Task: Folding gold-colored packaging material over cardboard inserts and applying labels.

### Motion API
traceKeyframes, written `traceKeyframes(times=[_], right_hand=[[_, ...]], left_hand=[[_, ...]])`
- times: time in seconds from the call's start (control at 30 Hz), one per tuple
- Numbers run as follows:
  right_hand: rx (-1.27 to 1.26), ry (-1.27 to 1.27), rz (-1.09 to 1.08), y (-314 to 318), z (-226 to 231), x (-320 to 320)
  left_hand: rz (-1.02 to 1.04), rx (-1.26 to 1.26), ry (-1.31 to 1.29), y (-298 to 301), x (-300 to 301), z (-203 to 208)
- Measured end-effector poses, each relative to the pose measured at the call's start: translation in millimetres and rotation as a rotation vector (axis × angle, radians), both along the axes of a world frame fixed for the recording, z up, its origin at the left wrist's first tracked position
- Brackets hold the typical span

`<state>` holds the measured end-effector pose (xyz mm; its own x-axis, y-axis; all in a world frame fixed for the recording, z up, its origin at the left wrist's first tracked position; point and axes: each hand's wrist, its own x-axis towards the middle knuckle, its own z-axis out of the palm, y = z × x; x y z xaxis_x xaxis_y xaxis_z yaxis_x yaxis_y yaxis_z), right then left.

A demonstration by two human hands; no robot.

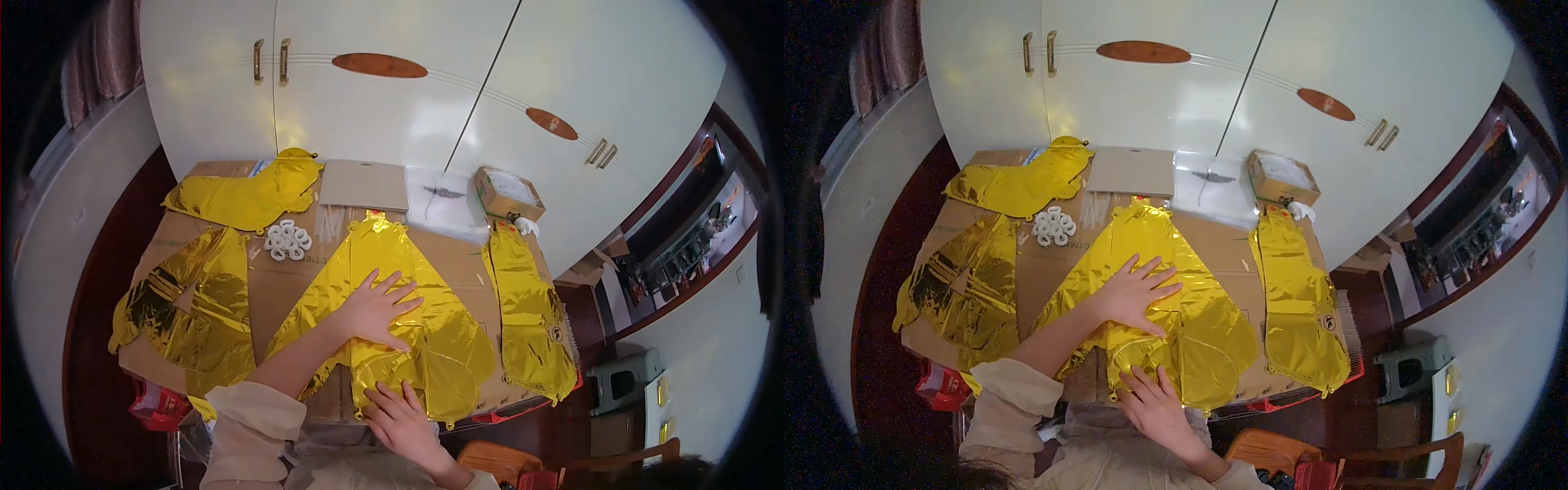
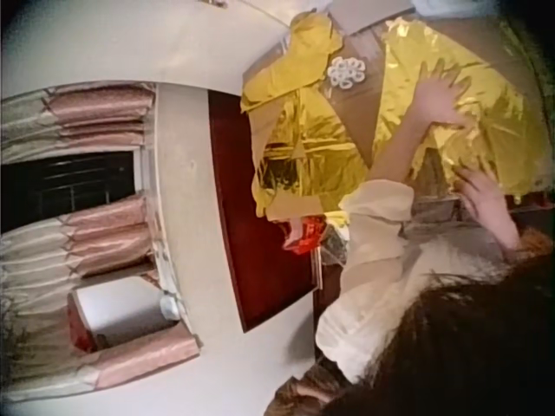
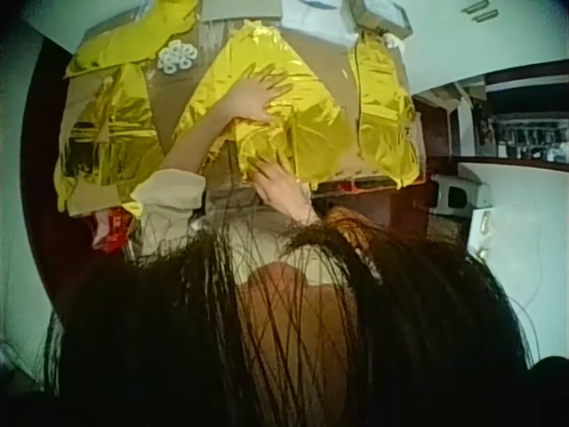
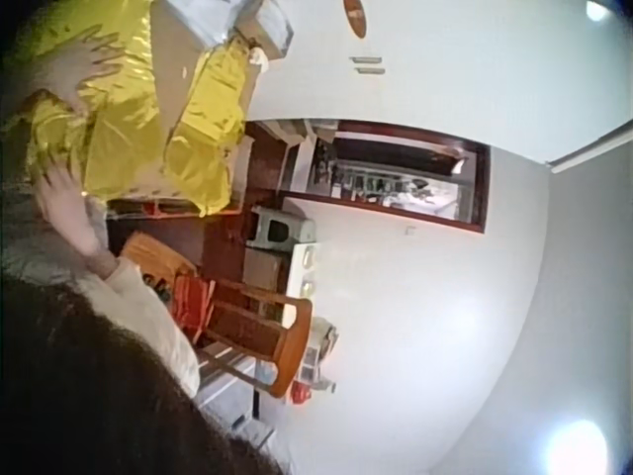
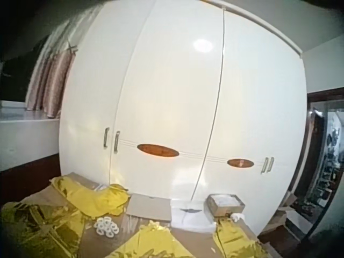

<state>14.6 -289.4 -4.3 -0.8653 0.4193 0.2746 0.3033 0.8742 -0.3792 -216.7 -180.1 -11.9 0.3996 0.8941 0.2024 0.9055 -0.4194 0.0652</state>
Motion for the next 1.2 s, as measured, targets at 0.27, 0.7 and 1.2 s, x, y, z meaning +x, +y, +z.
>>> traceKeyframes(times=[0.27, 0.7, 1.2], right_hand=[[0.008, 0.099, -0.191, 61, 16, 30], [0.046, -0.053, -0.22, 74, 3, 39], [0.251, -0.269, -0.192, 80, 12, 39]], left_hand=[[0.009, -0.019, 0.007, 1, 0, 0], [0.014, -0.029, -0.007, 0, 0, 0], [0.01, -0.074, 0.014, 2, 0, 3]])
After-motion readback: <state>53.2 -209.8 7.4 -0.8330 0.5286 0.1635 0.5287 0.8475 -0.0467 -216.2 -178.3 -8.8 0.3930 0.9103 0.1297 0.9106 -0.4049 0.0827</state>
